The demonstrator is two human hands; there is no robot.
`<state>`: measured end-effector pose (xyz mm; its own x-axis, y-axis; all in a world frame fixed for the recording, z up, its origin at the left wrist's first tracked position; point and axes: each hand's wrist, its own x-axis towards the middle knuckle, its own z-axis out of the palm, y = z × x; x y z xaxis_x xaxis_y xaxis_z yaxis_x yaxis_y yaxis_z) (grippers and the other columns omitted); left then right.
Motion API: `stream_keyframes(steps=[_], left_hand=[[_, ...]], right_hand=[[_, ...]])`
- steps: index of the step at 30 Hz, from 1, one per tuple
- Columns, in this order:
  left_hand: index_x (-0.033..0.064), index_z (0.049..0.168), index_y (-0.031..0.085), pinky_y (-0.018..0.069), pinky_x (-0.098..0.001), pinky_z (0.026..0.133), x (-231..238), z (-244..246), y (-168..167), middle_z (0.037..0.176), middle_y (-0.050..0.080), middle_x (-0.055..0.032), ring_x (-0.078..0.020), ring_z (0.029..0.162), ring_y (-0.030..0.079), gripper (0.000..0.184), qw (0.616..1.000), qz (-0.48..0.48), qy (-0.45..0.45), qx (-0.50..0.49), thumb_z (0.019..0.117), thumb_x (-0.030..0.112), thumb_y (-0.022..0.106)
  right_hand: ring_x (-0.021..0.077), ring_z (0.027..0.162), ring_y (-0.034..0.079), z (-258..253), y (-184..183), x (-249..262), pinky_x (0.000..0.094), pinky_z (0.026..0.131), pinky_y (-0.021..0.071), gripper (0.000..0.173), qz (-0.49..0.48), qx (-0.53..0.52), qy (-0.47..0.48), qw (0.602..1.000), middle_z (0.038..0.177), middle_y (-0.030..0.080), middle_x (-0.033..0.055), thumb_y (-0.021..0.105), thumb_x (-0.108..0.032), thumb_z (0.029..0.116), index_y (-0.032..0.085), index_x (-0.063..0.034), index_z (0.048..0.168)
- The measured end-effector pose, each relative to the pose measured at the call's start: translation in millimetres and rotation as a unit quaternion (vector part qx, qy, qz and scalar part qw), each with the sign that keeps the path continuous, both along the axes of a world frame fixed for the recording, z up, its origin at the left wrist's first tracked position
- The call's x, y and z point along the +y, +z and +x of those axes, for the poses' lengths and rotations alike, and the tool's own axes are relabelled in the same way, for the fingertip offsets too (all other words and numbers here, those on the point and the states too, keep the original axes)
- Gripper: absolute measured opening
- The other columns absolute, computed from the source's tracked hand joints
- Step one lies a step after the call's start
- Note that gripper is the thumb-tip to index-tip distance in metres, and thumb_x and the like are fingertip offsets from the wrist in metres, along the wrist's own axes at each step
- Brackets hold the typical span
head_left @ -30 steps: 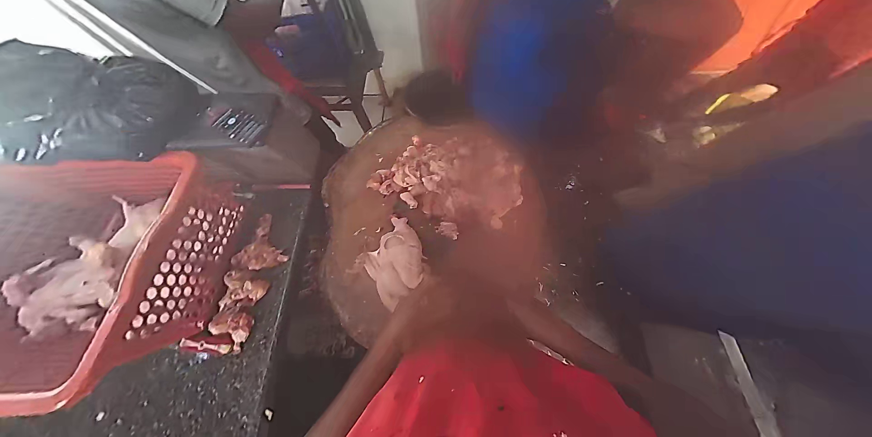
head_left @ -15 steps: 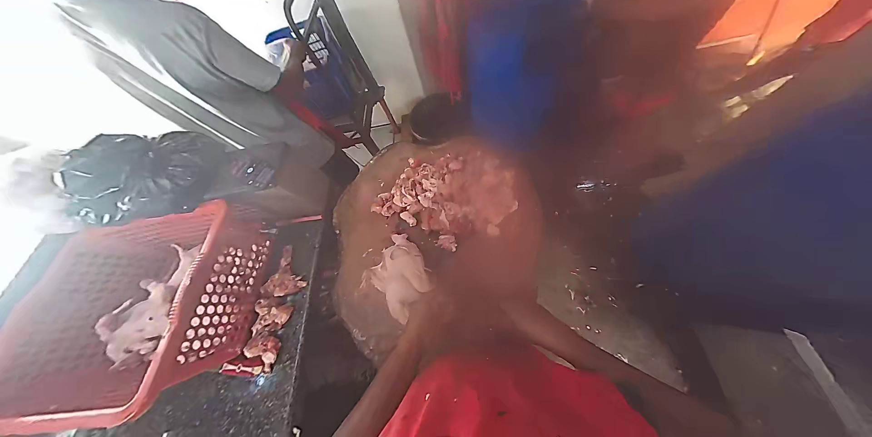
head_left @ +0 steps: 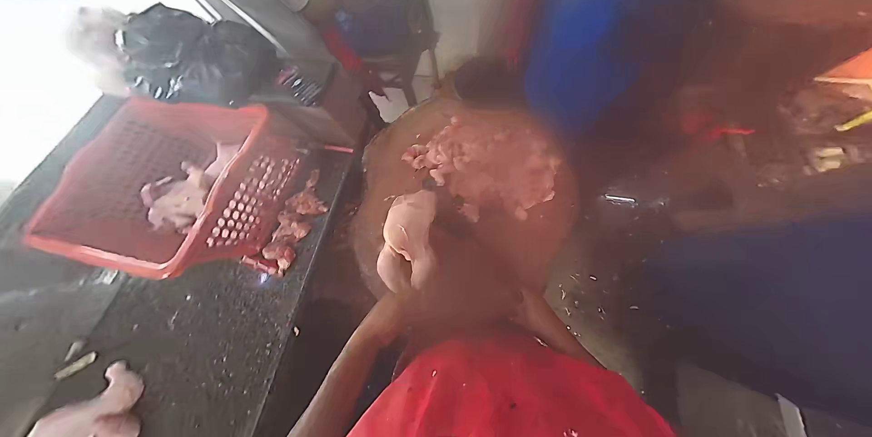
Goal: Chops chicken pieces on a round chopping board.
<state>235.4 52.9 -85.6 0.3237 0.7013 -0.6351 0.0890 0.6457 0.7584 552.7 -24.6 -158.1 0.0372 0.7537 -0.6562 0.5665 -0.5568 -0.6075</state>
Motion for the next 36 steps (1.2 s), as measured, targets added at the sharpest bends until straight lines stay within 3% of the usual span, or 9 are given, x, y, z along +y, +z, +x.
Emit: stream_keyframes(steps=[3,5,7,13,19,25,30,33,36], left_hand=[[0.001,0.116,0.063,0.0564,-0.0359,0.083,-4.0,-15.3,-29.0,0.097,0.068,-0.0057,-0.014,0.088,0.066,0.026,0.995,0.017,0.019,0.097,0.0952,0.016,0.063],[0.0006,0.131,0.057,0.0564,-0.04,0.087,0.7,-20.4,-52.1,0.11,0.068,-0.011,-0.0176,0.096,0.066,0.041,0.99,0.018,0.007,0.137,0.095,0.019,0.066],[0.0006,0.128,0.058,0.0561,-0.0407,0.084,2.8,-24.8,-59.3,0.106,0.067,-0.0109,-0.0178,0.091,0.066,0.04,0.987,0.006,-0.007,0.158,0.0953,0.022,0.065],[-0.0016,0.13,0.057,0.0558,-0.043,0.086,10.8,-37.3,-66.4,0.109,0.066,-0.0145,-0.0205,0.094,0.066,0.039,0.988,0.013,-0.076,0.131,0.1021,0.025,0.058],[-0.0061,0.129,0.058,0.0495,-0.0388,0.093,3.7,-47.3,6.0,0.113,0.064,-0.0184,-0.0214,0.098,0.061,0.033,0.985,0.03,-0.087,0.147,0.1049,0.017,0.056],[-0.006,0.124,0.063,0.0504,-0.0553,0.097,7.5,-65.1,-71.4,0.113,0.068,-0.0242,-0.034,0.106,0.066,0.034,0.968,0.181,-0.147,0.094,0.0989,0.017,0.063],[-0.006,0.119,0.065,0.0495,-0.064,0.094,12.4,-63.2,-96.1,0.109,0.069,-0.0268,-0.0419,0.105,0.067,0.034,0.932,0.238,-0.226,0.155,0.0997,0.022,0.064],[-0.0036,0.121,0.064,0.051,-0.058,0.094,20.3,-58.5,-76.9,0.111,0.069,-0.0229,-0.0342,0.104,0.067,0.033,0.953,0.216,-0.184,0.108,0.0977,0.02,0.065],[-0.0016,0.111,0.065,0.0509,-0.0341,0.078,22.8,-67.4,15.1,0.092,0.064,-0.0066,-0.011,0.08,0.058,0.018,0.985,0.132,-0.106,0.024,0.1,0.012,0.059]], right_hand=[[0.0345,0.092,0.066,-9.6,-2.2,-2.9,0.0566,0.088,0.0521,0.056,0.033,0.009,-0.016,0.999,0.098,0.067,0.0221,0.04,-0.047,0.1093,0.064,0.003,0.119],[0.0242,0.078,0.062,-14.0,1.4,0.5,0.0467,0.076,0.054,0.061,0.08,0.034,0.016,0.996,0.086,0.062,0.0121,0.025,-0.048,0.1096,0.063,-0.0007,0.116],[0.017,0.071,0.057,-29.5,24.4,10.1,0.0407,0.07,0.0524,0.063,0.106,0.068,0.06,0.99,0.079,0.058,0.0051,0.023,-0.052,0.1073,0.063,-0.0032,0.11],[0.0254,0.081,0.067,-109.5,90.6,67.0,0.048,0.075,0.0561,0.059,0.203,0.036,0.305,0.93,0.087,0.067,0.0134,0.035,-0.052,0.1073,0.066,-0.0017,0.114],[0.0389,0.091,0.069,-122.8,92.8,94.5,0.0634,0.083,0.0522,0.058,0.127,-0.102,0.277,0.947,0.096,0.07,0.0225,0.036,-0.048,0.1091,0.066,-0.0003,0.122],[0.0393,0.081,0.066,-45.3,53.1,68.4,0.0629,0.075,0.0522,0.07,0.067,-0.155,0.322,0.932,0.086,0.066,0.0224,0.022,-0.051,0.108,0.065,0.0039,0.109],[0.0435,0.11,0.065,-17.6,61.8,46.6,0.0628,0.098,0.0485,0.065,-0.052,-0.202,0.32,0.924,0.117,0.066,0.0293,0.024,-0.045,0.1119,0.062,0.0042,0.13],[0.042,0.101,0.067,-8.4,48.4,38.4,0.0622,0.092,0.0508,0.069,-0.029,-0.179,0.294,0.938,0.106,0.069,0.0284,0.022,-0.047,0.111,0.064,0.0057,0.122],[0.0255,0.091,0.067,-35.8,67.2,22.4,0.0483,0.087,0.0549,0.052,-0.027,-0.095,0.152,0.984,0.097,0.069,0.0186,0.033,-0.034,0.1119,0.066,0.0052,0.119]])
